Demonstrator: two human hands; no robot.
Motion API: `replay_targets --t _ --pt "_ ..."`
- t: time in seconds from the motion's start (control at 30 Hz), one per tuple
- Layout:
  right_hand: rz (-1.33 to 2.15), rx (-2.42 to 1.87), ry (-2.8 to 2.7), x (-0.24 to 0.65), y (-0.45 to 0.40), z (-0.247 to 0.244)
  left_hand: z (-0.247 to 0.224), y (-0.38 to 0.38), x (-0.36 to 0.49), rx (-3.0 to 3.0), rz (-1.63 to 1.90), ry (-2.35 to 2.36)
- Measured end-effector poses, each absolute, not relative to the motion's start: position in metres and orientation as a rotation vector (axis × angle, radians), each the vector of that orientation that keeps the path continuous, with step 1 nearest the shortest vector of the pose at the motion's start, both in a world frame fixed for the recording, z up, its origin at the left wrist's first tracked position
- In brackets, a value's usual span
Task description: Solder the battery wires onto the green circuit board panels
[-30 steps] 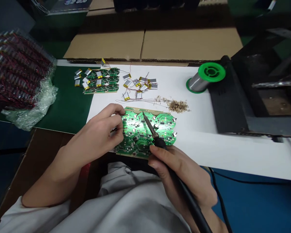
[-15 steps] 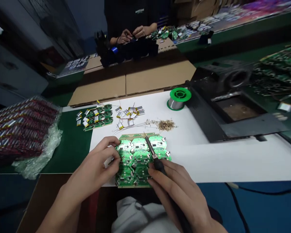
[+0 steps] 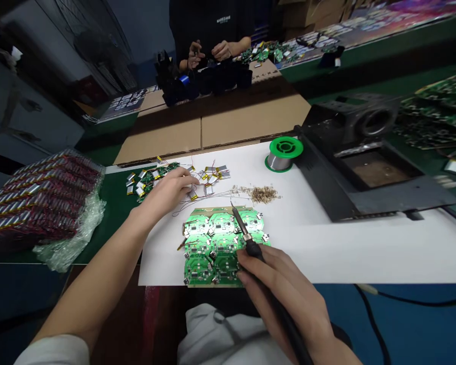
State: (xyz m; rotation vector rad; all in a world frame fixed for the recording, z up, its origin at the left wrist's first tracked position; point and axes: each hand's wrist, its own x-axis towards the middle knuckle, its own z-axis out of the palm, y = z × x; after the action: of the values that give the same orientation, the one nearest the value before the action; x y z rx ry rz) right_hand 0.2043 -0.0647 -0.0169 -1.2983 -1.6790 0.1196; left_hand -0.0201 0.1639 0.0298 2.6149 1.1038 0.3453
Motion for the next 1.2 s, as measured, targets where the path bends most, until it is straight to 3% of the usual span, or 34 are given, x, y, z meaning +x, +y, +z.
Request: replay_targets --t 0.33,0.53,0.77,0.97,1.2 --pt "0.100 -1.343 -1.688 0.206 -0.066 -0.015 0.028 0.195 -0.018 2.663 0.229 0.808" --pt "0.152 -1.328 -1.675 0.205 -0.065 -0.012 0.037 0.194 -0.023 2.552 0.375 0.813" --pt "0.214 -1.381 -1.713 0.210 -0.067 0.002 0.048 0.136 -0.028 1.880 1.021 0.939" --pt "0.241 -1.343 -1.673 0.203 -0.058 0.022 0.054 0.058 -0.023 1.772 0.885 1.032" --pt "0.545 -1.254 -1.532 0.172 -0.035 0.027 0.063 0.013 -0.019 1.867 0.818 1.096"
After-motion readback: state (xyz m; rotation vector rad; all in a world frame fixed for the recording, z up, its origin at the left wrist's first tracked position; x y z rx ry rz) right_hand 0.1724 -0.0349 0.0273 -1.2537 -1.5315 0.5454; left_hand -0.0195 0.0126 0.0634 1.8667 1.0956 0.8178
